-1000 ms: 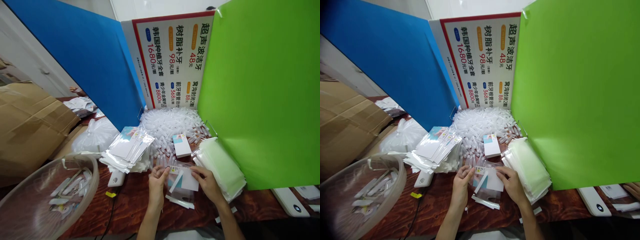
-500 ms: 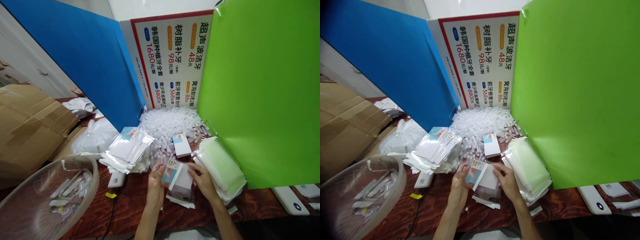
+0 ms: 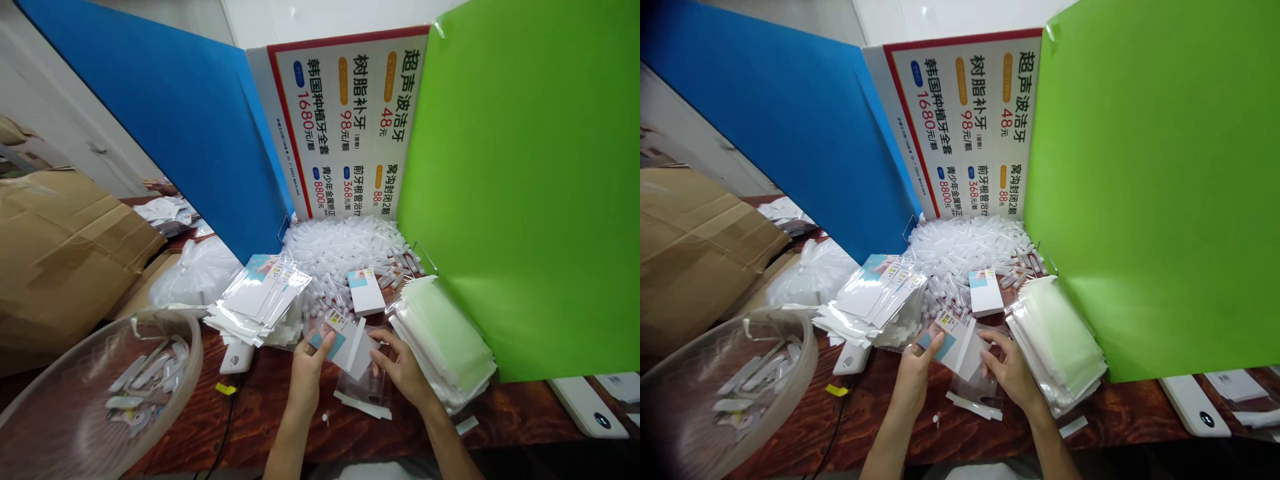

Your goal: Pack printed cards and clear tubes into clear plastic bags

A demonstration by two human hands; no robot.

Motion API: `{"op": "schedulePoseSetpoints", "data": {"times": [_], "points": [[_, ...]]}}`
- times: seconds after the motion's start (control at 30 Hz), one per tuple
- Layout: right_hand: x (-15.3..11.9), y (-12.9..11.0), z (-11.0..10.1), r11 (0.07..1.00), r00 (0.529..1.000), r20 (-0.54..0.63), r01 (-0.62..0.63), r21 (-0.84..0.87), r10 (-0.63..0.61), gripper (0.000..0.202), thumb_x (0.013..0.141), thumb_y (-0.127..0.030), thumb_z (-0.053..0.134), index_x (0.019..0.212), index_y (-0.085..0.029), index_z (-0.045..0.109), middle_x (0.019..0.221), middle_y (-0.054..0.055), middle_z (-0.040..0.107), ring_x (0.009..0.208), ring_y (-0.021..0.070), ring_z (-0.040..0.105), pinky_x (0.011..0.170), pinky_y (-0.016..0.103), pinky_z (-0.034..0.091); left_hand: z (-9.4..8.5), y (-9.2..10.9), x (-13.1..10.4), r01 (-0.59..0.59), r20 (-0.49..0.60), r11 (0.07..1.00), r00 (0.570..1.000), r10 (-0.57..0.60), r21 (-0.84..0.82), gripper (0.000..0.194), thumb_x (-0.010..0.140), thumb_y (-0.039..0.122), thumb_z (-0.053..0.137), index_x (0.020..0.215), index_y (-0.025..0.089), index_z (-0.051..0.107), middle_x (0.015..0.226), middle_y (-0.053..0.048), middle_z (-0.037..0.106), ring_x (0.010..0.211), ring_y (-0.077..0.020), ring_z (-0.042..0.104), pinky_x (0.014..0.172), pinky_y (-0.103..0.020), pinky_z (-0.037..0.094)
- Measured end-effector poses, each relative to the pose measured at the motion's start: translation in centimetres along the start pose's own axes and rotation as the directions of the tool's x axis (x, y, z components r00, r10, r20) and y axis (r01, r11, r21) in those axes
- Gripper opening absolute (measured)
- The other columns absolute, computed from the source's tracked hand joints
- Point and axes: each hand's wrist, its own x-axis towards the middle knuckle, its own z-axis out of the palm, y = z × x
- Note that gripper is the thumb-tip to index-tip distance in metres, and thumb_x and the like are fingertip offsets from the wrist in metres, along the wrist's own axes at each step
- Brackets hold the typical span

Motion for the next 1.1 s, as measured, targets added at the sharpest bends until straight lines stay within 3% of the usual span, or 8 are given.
{"op": "schedulePoseSetpoints", "data": {"times": [0.17,0.4,0.5,0.63,0.77,0.93,1.0,1.1], "points": [[0.7,-0.6,-0.2,1.0,0.998,0.052,-0.021,0.021,0.02,0.033,0.083,-0.044,0.069,0.108,-0.021,0.067,0.084,0.002,0.069,0.054,0.0137,0.059,0.053,0.027,0.049,-0.3,0.2,-0.3,0.035,0.087,0.996,0.995,-0.042,0.08,0.052,0.059,0.04,0.09,0.101,0.012,0.075,0.101,-0.013,0.078,0.093,-0.0273,0.073,0.084,-0.034,0.056],[0.4,0.3,1.7,0.957,0.994,0.067,-0.099,0.272,0.084,0.047,0.081,-0.049,0.068,0.118,-0.024,0.055,0.064,-0.003,0.06,0.056,0.0175,0.06,0.058,0.03,0.051,1.3,-1.8,-1.8,0.089,0.144,0.985,0.983,-0.111,0.15,0.052,0.054,0.045,0.092,0.091,0.012,0.076,0.095,-0.016,0.079,0.089,-0.0312,0.074,0.082,-0.037,0.057],[0.8,-0.2,1.8,0.973,0.996,0.08,-0.046,0.224,0.029,0.046,0.081,-0.048,0.068,0.119,-0.024,0.057,0.086,0.003,0.067,0.069,0.0186,0.064,0.066,0.031,0.054,0.1,0.8,-2.2,0.064,0.132,0.99,0.988,-0.08,0.125,0.055,0.056,0.053,0.089,0.091,0.013,0.075,0.086,-0.014,0.078,0.077,-0.0279,0.073,0.072,-0.036,0.058],[3.1,-2.2,0.2,0.986,0.988,0.049,0.148,-0.07,-0.145,0.031,0.09,-0.043,0.06,0.113,-0.022,0.065,0.101,0.006,0.067,0.08,0.0192,0.064,0.074,0.032,0.054,-3.9,8.2,-1.3,-0.15,-0.035,0.949,0.985,0.166,0.277,0.066,0.056,0.067,0.083,0.094,0.015,0.069,0.06,-0.004,0.068,0.043,-0.018,0.057,0.042,-0.027,0.043],[6.6,-3.1,-1.3,0.77,0.927,-0.05,0.279,-0.574,-0.373,0.027,0.095,-0.031,0.047,0.109,-0.018,0.067,0.104,0.011,0.067,0.098,0.0261,0.062,0.089,0.04,0.05,-8.2,14.4,2.9,-0.371,-0.034,0.638,0.848,0.529,0.674,0.054,0.073,0.062,0.072,0.107,0.02,0.066,0.07,-0.002,0.07,0.056,-0.0189,0.06,0.053,-0.026,0.044],[9.5,-2.0,-1.3,0.383,0.917,-0.192,-0.046,-0.923,-0.35,0.041,0.095,-0.043,0.052,0.107,-0.007,0.068,0.106,0.026,0.064,0.102,0.0388,0.058,0.086,0.049,0.046,-9.9,16.5,8.2,-0.233,0.169,0.027,0.777,0.606,0.972,0.033,0.079,0.048,0.065,0.092,0.018,0.073,0.099,-0.015,0.072,0.093,-0.0337,0.064,0.08,-0.04,0.046],[9.7,-1.4,-0.9,0.298,0.923,-0.229,-0.135,-0.945,-0.31,0.047,0.092,-0.049,0.058,0.103,-0.005,0.068,0.104,0.028,0.064,0.1,0.0407,0.059,0.084,0.049,0.046,-9.2,16.4,8.2,-0.249,0.225,-0.059,0.721,0.655,0.967,0.034,0.08,0.048,0.063,0.093,0.018,0.073,0.105,-0.016,0.07,0.099,-0.0353,0.061,0.085,-0.042,0.045],[9.7,-0.8,-0.6,0.249,0.922,-0.232,-0.157,-0.956,-0.311,0.043,0.09,-0.046,0.062,0.104,-0.006,0.068,0.105,0.028,0.065,0.102,0.0401,0.059,0.086,0.048,0.045,-7.2,15.0,5.4,-0.377,0.205,0.062,0.626,0.753,0.924,0.031,0.085,0.049,0.06,0.089,0.021,0.072,0.096,-0.011,0.07,0.091,-0.0295,0.062,0.084,-0.039,0.045]]}}
